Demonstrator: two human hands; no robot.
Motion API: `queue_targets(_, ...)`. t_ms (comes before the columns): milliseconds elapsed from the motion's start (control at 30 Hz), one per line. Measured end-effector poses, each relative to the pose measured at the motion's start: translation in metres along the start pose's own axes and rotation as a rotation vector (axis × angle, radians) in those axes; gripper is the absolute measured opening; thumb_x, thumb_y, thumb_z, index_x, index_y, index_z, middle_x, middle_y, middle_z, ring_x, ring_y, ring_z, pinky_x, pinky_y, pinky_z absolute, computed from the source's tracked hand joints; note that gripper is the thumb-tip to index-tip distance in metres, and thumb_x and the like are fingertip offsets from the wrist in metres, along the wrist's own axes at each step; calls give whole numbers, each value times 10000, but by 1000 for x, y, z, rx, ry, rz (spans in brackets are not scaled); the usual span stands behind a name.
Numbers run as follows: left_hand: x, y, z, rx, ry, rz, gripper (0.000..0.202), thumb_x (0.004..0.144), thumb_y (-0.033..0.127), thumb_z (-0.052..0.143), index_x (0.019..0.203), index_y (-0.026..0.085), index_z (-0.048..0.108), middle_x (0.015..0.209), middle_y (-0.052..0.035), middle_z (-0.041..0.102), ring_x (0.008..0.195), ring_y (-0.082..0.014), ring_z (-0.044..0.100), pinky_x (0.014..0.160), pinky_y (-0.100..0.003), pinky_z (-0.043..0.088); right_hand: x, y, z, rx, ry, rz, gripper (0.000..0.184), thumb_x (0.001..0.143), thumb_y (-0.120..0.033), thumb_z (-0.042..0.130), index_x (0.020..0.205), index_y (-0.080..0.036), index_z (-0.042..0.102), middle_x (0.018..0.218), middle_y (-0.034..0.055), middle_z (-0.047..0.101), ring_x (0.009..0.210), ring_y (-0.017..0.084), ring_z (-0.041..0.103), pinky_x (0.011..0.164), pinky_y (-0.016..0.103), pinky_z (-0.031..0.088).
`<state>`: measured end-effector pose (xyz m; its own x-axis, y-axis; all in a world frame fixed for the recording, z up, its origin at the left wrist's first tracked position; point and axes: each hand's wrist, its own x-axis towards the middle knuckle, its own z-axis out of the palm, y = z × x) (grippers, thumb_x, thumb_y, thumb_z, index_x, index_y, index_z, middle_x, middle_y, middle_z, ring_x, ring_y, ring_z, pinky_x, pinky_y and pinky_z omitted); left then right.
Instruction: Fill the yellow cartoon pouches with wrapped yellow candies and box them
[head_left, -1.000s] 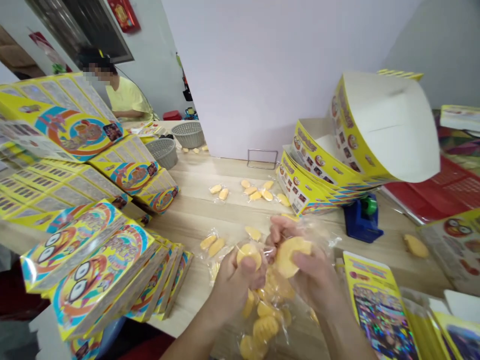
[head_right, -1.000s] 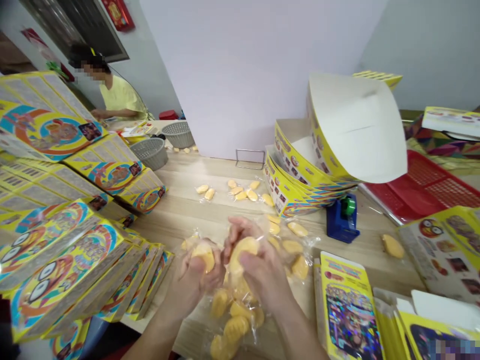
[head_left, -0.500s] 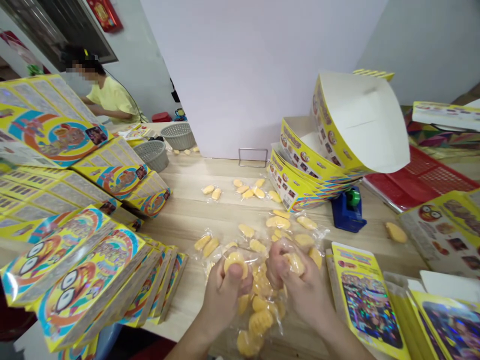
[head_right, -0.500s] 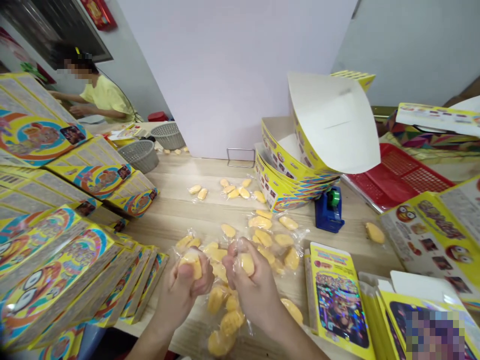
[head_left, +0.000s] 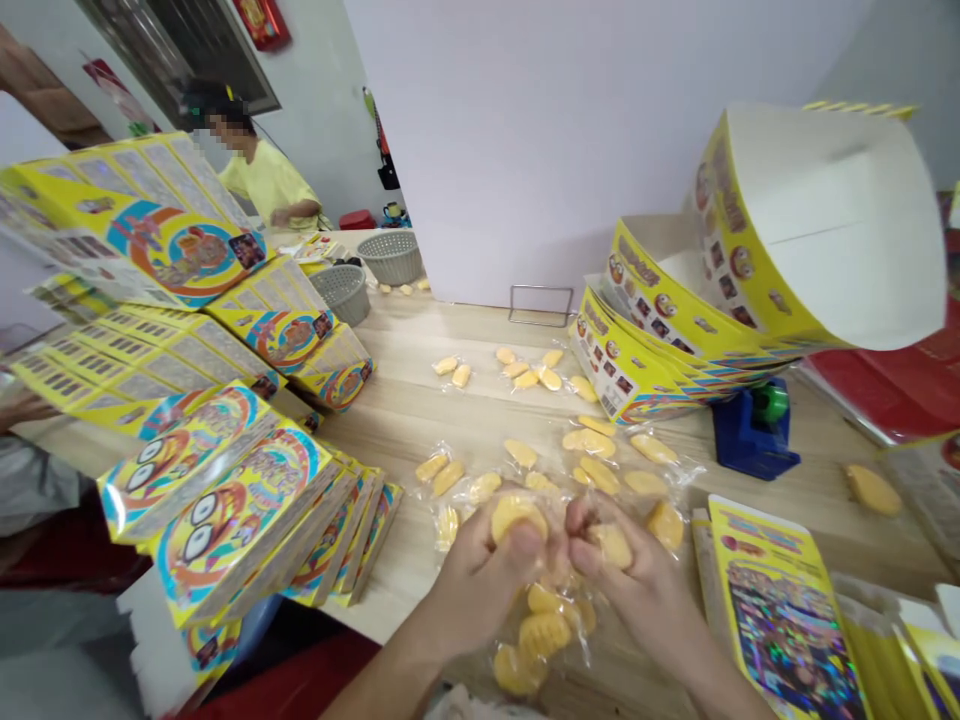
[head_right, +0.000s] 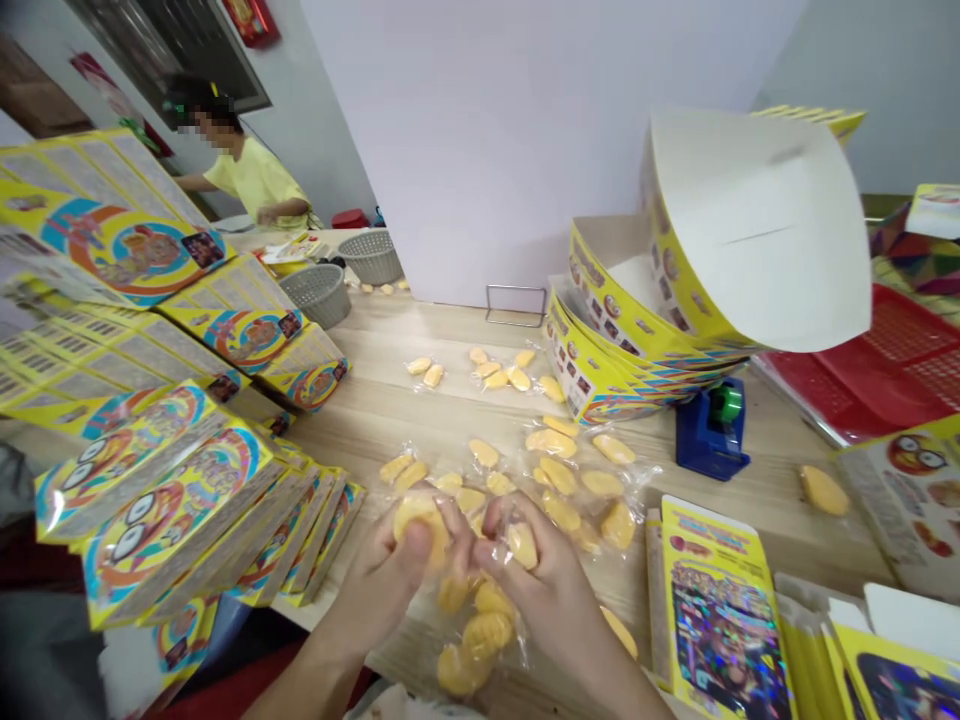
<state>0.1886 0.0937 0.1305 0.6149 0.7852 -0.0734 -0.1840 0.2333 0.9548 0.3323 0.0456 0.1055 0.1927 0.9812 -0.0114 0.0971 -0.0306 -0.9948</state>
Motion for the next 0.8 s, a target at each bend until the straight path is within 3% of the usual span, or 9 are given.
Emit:
queue_targets(100,-6,8,1,-2,-65,29,386,760,548,561,760,162,562,708,-32,556,688,-141,506,673,-258,394,1,0,-8,-105,-15,7,224,706,-438,616,780,-229,586,711,6,617,679,185,589,644,292,491)
queue_targets(200,-12,14,3,-15,-19,8,388,722,553,598,737,166,577,636,-7,528,587,-115,466,602,-238,383,-4,15,-13,-196,-125,68,402,691,-427,647,1042,-239,591,1009,65,661,944,253,606,823,373,484)
queue_targets(267,-17,16,5,-15,19,28,367,695,527,644,757,170,589,678,-10,538,592,-111,461,574,-225,373,-9,26,-16,-261,-238,69,604,689,-439,659,1237,-247,493,1249,101,559,1141,286,511,946,435,415)
queue_targets(333,-21,15,6,4,20,52,332,737,497,615,768,167,590,708,-21,542,602,-110,459,554,-217,364,-12,36,-19,-333,-291,29,709,690,-480,650,1317,-239,422,1356,124,460,1239,308,415,1012,492,341)
queue_targets(433,-28,9,3,37,-26,133,349,801,510,522,783,164,570,652,-8,503,536,-87,399,497,-202,324,-9,40,-27,-427,-221,-30,673,729,-512,596,1317,-231,430,1379,129,431,1273,311,371,1032,519,311)
queue_targets(600,-30,4,0,16,-35,196,337,796,500,543,733,169,524,582,22,423,513,-76,340,511,-206,322,0,25,-41,-479,-10,-152,505,807,-459,533,1274,-277,474,1298,91,521,1209,274,462,994,468,394)
queue_targets(700,-29,7,3,-17,-32,198,364,769,528,564,732,167,524,612,14,431,527,-79,350,512,-210,332,-5,7,-40,-489,6,-232,453,832,-406,521,1271,-310,472,1279,62,542,1205,260,472,974,440,426)
queue_targets(800,-30,9,6,30,-7,151,370,788,535,529,737,169,518,629,4,444,548,-92,373,516,-220,340,-14,-11,-30,-454,-63,-307,444,860,-371,488,1299,-346,431,1292,28,535,1224,224,455,975,371,432)
